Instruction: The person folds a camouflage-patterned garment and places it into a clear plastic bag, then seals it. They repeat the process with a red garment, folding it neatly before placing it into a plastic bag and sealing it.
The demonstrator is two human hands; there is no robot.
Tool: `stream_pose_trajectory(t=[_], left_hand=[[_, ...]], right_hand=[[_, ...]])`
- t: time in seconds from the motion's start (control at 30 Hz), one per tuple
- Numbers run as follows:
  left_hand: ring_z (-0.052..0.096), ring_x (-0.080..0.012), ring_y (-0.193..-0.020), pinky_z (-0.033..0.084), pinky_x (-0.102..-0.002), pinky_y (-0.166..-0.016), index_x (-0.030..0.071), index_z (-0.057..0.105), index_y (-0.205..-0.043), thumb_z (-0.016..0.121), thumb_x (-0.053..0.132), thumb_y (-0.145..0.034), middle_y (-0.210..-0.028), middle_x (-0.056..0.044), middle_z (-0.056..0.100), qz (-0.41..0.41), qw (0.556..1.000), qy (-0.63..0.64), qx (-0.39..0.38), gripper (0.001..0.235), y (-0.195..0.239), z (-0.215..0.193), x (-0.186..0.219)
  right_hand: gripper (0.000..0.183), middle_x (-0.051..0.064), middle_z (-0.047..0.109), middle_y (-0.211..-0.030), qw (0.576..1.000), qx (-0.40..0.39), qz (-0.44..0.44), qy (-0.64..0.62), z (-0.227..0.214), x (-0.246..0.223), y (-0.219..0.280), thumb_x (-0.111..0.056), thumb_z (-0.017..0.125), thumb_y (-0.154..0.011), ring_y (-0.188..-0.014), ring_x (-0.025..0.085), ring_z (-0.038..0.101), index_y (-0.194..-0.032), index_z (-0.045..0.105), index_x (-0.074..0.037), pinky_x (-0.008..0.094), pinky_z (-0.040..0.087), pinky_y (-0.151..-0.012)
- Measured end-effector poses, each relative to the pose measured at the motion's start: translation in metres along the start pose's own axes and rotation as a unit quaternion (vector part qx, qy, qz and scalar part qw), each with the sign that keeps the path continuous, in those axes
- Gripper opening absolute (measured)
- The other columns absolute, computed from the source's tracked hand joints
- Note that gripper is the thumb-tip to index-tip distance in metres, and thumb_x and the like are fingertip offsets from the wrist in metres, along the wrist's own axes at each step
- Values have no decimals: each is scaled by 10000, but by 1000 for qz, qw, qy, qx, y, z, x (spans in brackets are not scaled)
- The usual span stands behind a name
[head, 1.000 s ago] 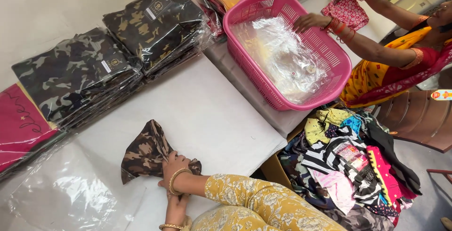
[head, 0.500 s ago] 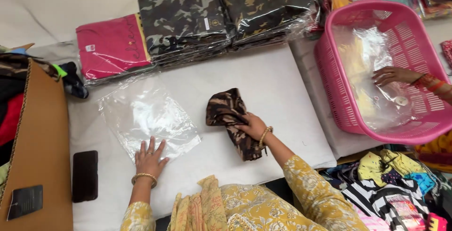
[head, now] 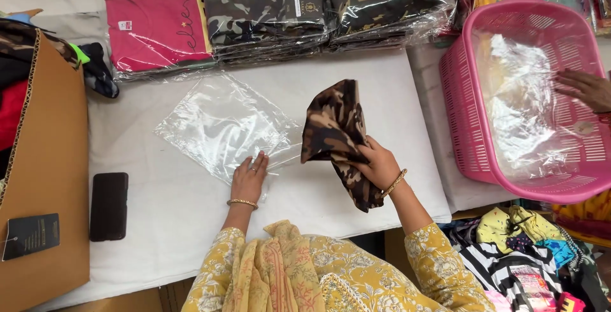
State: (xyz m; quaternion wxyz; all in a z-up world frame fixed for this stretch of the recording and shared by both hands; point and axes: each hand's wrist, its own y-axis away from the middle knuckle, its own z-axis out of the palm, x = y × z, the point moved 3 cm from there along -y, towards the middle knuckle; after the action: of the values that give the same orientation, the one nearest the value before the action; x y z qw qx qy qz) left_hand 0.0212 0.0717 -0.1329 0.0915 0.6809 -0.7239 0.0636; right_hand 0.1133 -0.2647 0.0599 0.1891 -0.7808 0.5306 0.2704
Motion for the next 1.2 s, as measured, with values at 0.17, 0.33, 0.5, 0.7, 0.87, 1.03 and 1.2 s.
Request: stream_pose_trajectory(t=[0.17, 0.33, 0.5, 0.7, 0.87, 1.03, 1.2], left_hand=[[614, -253, -1235, 506, -410, -1049, 234, 625, -1234, 654, 190, -992, -1414, 26, 637, -53, 990, 108, 78, 247, 1, -12, -16], [632, -285, -1099, 531, -414, -933, 102, 668, -1378, 581, -48, -892, -1313, -72, 660, -20, 989, 131, 62, 515, 2, -53, 3], [616, -263, -889, 517, -374, -762, 113, 688, -1131, 626, -18, -825, -1543, -135, 585, 232, 973, -14, -17, 339, 11, -81, 34], [636, -311, -975, 525, -447, -921, 106, 635, -1058, 717, 253, -920, -1070, -75, 644, -11, 984, 111, 140, 217, 8, -79, 22], [651, -363, -1032, 529, -440, -912, 97, 623, -1326, 530, -55, -879, -1263, -162, 655, -16, 975, 215, 46, 481, 5, -64, 35], [620, -355, -1240, 513, -421, -1024, 125, 550, -1445, 520, 37, -1030, -1395, -175, 642, -142, 898, 389, -148, 425, 10, 3, 17], [356, -278, -1487, 304, -375, -1207, 229, 361, -1571, 375, -229, -725, -1614, -39, 391, -20, 909, 400, -113, 961, 2, -120, 29]], right_hand=[[331, 65, 633, -1203, 978, -152, -16, 143, 35, 22, 25, -164, 767, -805, -959, 296, 680, -1126, 693, -130, 413, 568, -807], [357, 63, 614, -1246, 971, -183, -31, 151, 35, 30, 36, -121, 756, -767, -954, 297, 680, -1118, 694, -141, 417, 570, -790], [376, 45, 620, -1264, 969, -185, -4, 165, 22, 28, 23, -135, 756, -789, -934, 279, 691, -1157, 682, -146, 410, 573, -797], [391, 74, 613, -1252, 970, -175, -60, 159, 11, 11, 15, -105, 771, -746, -905, 289, 689, -1129, 694, -132, 413, 573, -758], [354, 45, 653, -1162, 979, -124, -92, 131, 0, -22, 15, -81, 752, -752, -911, 270, 697, -1101, 717, -129, 388, 584, -772], [372, 55, 642, -1227, 963, -25, -261, 69, 46, -23, 18, -61, 719, -705, -1022, 297, 705, -1070, 727, -128, 388, 589, -841], [295, 53, 568, -1411, 847, -426, -196, 250, 105, -17, 7, -71, 700, -858, -991, 291, 697, -1136, 723, -168, 441, 567, -827]])
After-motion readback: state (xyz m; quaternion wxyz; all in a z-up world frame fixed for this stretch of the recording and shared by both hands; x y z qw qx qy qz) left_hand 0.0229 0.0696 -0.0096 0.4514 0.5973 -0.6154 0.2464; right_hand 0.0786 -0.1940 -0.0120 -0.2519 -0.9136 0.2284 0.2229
